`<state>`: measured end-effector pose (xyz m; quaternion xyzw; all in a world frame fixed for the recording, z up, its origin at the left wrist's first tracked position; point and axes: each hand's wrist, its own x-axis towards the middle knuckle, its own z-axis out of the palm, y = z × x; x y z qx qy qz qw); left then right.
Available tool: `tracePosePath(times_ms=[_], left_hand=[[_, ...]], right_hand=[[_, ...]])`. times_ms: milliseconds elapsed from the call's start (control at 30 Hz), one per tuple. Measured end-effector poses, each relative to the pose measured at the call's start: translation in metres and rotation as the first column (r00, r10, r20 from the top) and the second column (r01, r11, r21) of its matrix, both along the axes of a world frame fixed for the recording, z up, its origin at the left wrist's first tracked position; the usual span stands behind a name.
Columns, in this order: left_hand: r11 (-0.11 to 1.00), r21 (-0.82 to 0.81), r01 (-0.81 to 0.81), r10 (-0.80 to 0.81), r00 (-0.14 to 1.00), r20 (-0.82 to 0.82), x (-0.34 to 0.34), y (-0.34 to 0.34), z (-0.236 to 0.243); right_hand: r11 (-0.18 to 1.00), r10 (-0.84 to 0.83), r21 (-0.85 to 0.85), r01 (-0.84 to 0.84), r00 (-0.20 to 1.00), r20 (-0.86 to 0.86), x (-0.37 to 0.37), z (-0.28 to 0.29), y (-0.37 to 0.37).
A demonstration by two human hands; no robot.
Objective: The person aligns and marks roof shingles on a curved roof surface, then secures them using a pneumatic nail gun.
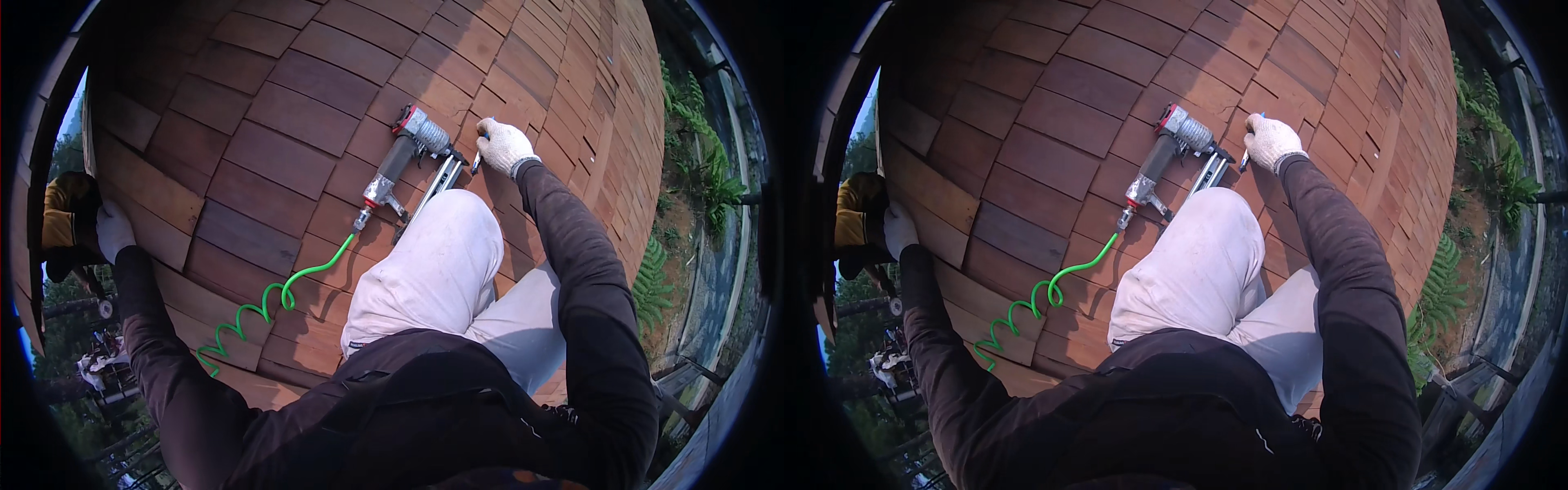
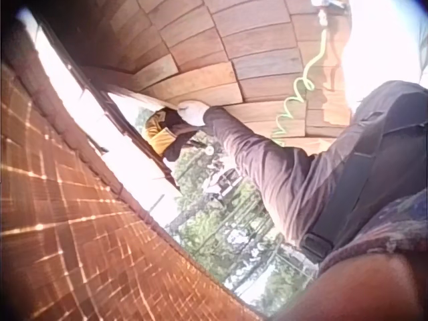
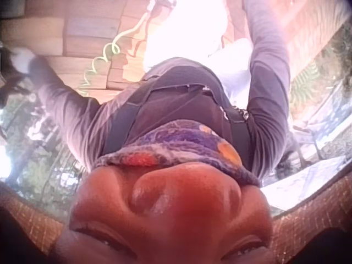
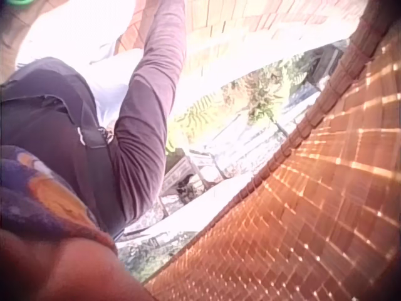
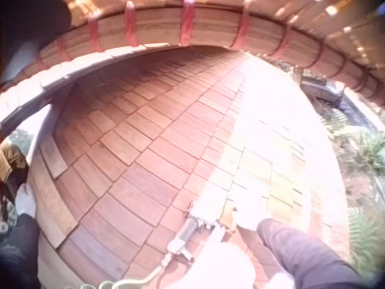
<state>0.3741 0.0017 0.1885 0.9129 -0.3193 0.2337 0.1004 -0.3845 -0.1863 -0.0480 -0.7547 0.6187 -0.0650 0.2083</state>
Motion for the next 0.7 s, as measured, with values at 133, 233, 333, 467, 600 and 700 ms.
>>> tracePosePath(times_ms=[133, 233, 333, 467, 600, 700], left_hand=[[0.999, -0.034, -0.007, 0.007, 1.0, -0.003, -0.002, 0.008, -0.002], [0.998, -0.033, -0.054, 0.054, 0.998, 0.017, -0.002, 0.02, -0.003], [1.0, 0.013, -0.01, 0.008, 0.992, 0.123, -0.022, 0.007, -0.003], [0.994, -0.054, -0.095, 0.101, 0.986, 0.132, -0.015, -0.01, -0.009], [0.994, -0.102, -0.022, 0.052, 0.954, 0.294, 0.011, 0.008, -0.028], [0.987, -0.155, -0.043, 0.081, 0.965, 0.251, -0.014, 0.011, -0.017]], right_hand=[[0.998, 0.004, -0.058, -0.003, 1.0, 0.013, 0.003, -0.004, 0.004], [0.997, -0.008, -0.074, 0.011, 0.999, 0.042, 0.004, -0.001, 0.0], [0.999, -0.016, -0.051, 0.019, 0.998, 0.061, -0.004, 0.005, 0.002], [0.999, 0.009, -0.051, -0.005, 0.996, 0.089, -0.017, -0.001, -0.001], [0.994, 0.055, -0.099, -0.047, 0.996, 0.073, -0.022, -0.008, -0.003], [0.997, 0.027, -0.075, -0.027, 1.0, -0.003, -0.023, 0.005, -0.002]])
